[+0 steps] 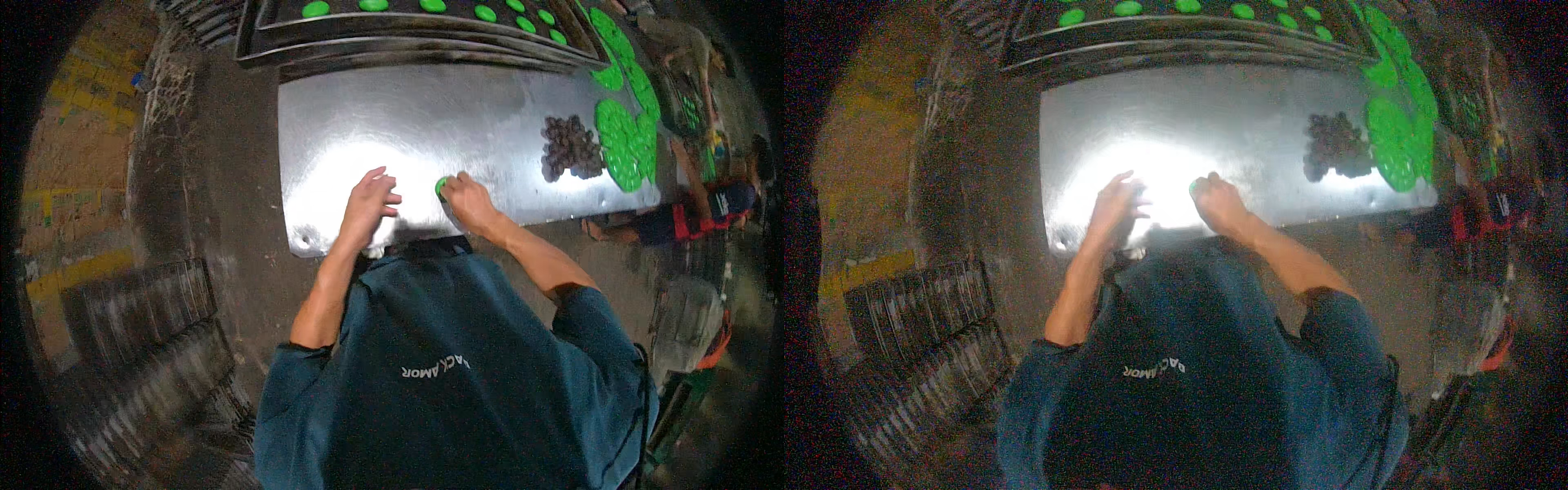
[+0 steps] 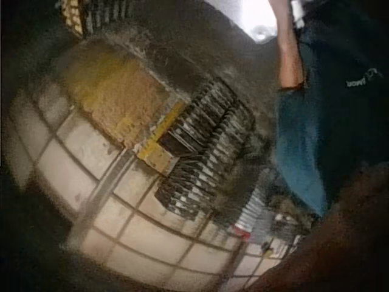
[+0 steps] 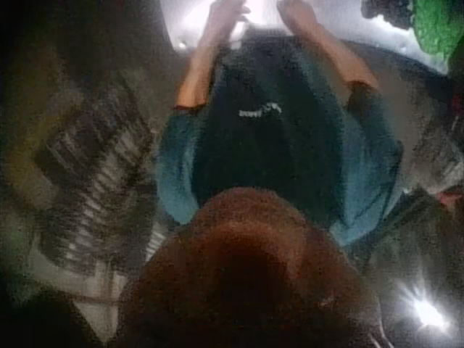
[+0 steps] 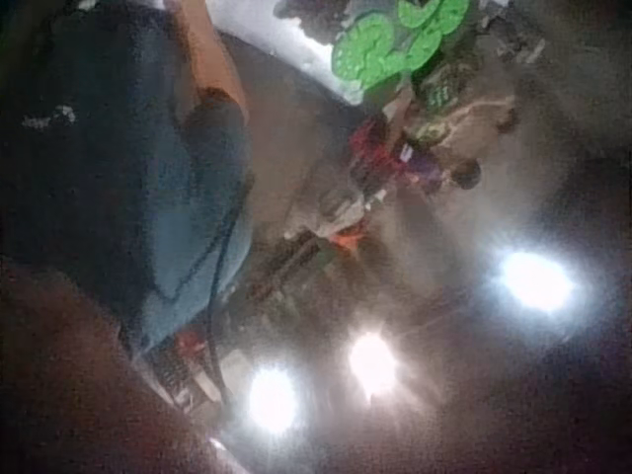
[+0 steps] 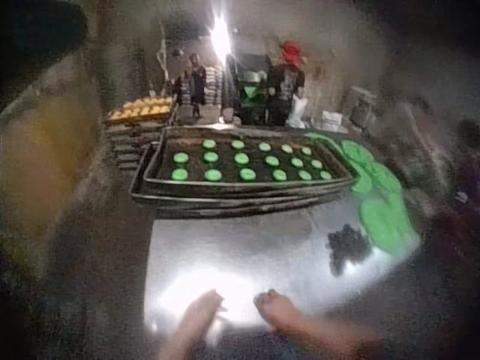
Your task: The person repeatedly tears small pieces from a green clay sheet, rolls them into balls, and places them on a metal tray. The person also handles dark brown clay pieces and moves a tray of finished green balls to a nearby rack.
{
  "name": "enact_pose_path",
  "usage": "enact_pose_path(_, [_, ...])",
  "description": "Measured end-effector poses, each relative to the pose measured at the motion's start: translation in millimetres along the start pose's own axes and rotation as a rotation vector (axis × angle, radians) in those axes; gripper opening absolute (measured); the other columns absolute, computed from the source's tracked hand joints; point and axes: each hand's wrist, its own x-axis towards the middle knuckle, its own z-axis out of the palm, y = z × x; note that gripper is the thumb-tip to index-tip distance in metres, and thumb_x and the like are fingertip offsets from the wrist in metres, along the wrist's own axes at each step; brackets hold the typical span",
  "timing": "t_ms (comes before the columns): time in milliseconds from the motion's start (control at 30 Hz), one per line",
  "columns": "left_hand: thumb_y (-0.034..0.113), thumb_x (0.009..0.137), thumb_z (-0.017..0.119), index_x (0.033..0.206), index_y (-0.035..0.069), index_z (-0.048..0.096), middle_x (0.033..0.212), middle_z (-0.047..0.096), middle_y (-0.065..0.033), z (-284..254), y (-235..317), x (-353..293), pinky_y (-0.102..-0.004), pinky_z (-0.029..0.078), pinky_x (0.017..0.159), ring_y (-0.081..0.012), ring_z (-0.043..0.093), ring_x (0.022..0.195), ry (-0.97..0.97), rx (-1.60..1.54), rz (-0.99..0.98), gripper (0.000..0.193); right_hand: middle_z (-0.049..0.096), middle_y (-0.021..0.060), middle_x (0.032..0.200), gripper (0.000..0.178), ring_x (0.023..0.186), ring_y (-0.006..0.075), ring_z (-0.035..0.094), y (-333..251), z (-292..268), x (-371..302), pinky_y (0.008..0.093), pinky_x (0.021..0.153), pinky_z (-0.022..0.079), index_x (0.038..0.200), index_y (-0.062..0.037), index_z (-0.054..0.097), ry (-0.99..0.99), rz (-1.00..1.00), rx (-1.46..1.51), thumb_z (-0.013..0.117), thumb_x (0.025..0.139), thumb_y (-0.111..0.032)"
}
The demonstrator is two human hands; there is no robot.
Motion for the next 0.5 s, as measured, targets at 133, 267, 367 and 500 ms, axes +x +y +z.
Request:
enact_pose_path(133, [0.025, 0.095, 0.052, 0.123, -0.005, 0.049, 0.106, 0.061, -0.0156, -53, 9, -37, -0.0283, 0.056, 0.065, -0.0210, 0.065, 0.085, 0.223, -0.069, 0.085, 0.040, 0.065, 0.0110, 0.103, 0.024, 0.096, 0.0303, 0.060, -1, -69, 25, 0.0369, 0.078, 0.051, 0.101, -0.0124, 0.069, -0.263, 0.157, 0.044, 0.055, 0.082, -0.007])
enact_pose_path(267, [0.023, 0.096, 0.051, 0.118, -0.004, 0.052, 0.103, 0.063, -0.0165, -97, -11, -70, -0.0303, 0.056, 0.065, -0.0229, 0.065, 0.086, 0.476, -0.158, 0.087, 0.034, 0.057, 0.0085, 0.126, 0.032, 0.119, 0.0293, 0.048, -19, -147, 42, 0.0457, 0.097, 0.039, 0.120, -0.0190, 0.062, 0.705, 0.001, 0.355, 0.053, 0.088, -0.020])
enact_pose_path(367, [0.022, 0.096, 0.051, 0.115, -0.003, 0.053, 0.103, 0.064, -0.0154, -102, -16, -73, -0.0316, 0.056, 0.066, -0.0227, 0.066, 0.086, 0.481, -0.188, 0.085, 0.032, 0.038, 0.0066, 0.144, 0.043, 0.138, 0.0350, 0.020, 1, -27, 70, 0.0629, 0.108, 0.012, 0.132, -0.0194, 0.050, 0.726, 0.076, -0.037, 0.049, 0.091, -0.031])
enact_pose_path(500, [0.022, 0.096, 0.051, 0.115, -0.003, 0.054, 0.103, 0.064, -0.0157, -76, -8, -75, -0.0311, 0.056, 0.068, -0.0229, 0.066, 0.088, 0.406, -0.201, 0.090, 0.031, 0.031, 0.0139, 0.147, 0.056, 0.138, 0.0399, 0.019, 9, 59, 79, 0.0592, 0.110, 0.012, 0.141, -0.0145, 0.036, 0.331, 0.268, 0.103, 0.050, 0.090, -0.035])
